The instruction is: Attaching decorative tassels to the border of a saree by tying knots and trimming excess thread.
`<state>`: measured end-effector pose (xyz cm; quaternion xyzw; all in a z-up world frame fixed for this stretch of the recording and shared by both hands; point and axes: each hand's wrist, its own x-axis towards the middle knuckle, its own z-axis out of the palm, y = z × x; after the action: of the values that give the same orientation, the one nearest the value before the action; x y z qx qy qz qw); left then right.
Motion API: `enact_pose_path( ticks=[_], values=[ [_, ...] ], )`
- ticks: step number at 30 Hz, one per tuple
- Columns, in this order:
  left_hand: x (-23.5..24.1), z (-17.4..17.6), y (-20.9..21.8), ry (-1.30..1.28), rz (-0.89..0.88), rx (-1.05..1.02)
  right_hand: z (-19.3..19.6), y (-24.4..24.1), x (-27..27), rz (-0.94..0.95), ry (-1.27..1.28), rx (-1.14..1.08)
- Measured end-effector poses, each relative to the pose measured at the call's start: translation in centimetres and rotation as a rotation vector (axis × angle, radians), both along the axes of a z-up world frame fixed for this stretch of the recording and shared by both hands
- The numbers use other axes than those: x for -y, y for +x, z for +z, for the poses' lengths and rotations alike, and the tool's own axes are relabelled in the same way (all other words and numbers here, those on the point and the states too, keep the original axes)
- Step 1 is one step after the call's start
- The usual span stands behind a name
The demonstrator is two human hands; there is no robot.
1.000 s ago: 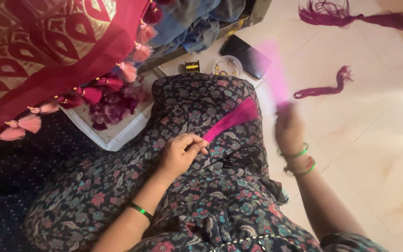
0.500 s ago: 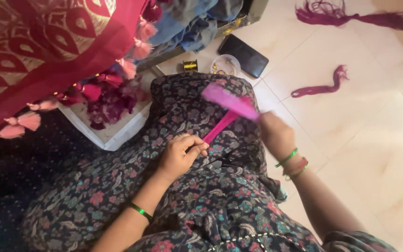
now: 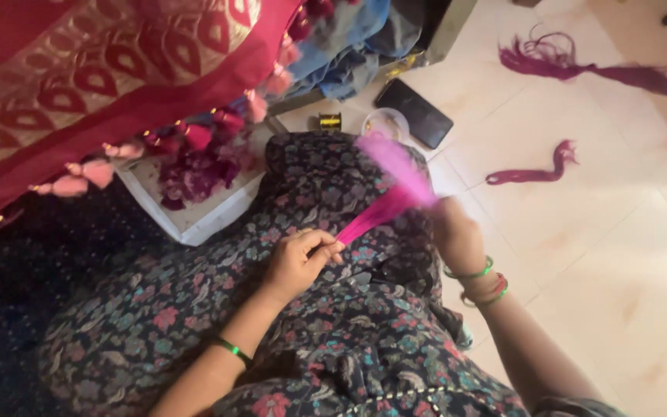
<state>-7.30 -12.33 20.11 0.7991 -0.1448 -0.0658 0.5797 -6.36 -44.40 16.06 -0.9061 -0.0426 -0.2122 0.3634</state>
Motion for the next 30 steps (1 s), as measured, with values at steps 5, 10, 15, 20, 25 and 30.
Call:
enact_pose_path(
  ticks=[5, 10, 15, 20, 25, 30],
  values=[
    [-0.2, -0.6, -0.1, 0.003, -0.031, 0.147, 0.3, 0.0, -0.2, 0.202, -0.372, -0.151],
    [-0.6, -0.9, -0.7, -0.013, -0.035, 0.16, 1.4, -0.2, -1.7, -0.112, -0.148, -0.043],
    [-0.6, -0.6, -0.6, -0.008, -0.011, 0.051, -2.1, 0.7, 1.1, 0.066, -0.452, -0.223],
    [-1.5, -0.7, -1.0, 0.001, 0.009, 0.117, -0.1, 0.8, 0.0, -0.094, 0.384, -0.348],
    [-2.6, -0.8, -1.0, -0.035, 0.001, 0.086, 2.1, -0.6, -1.4, 0.3, -0.492, 0.075],
    [-7.6, 0.7, -1.4, -0.06, 0.249, -0.064, -1.3, 1.9, 2.0, -0.097, 0.102, -0.317]
  ],
)
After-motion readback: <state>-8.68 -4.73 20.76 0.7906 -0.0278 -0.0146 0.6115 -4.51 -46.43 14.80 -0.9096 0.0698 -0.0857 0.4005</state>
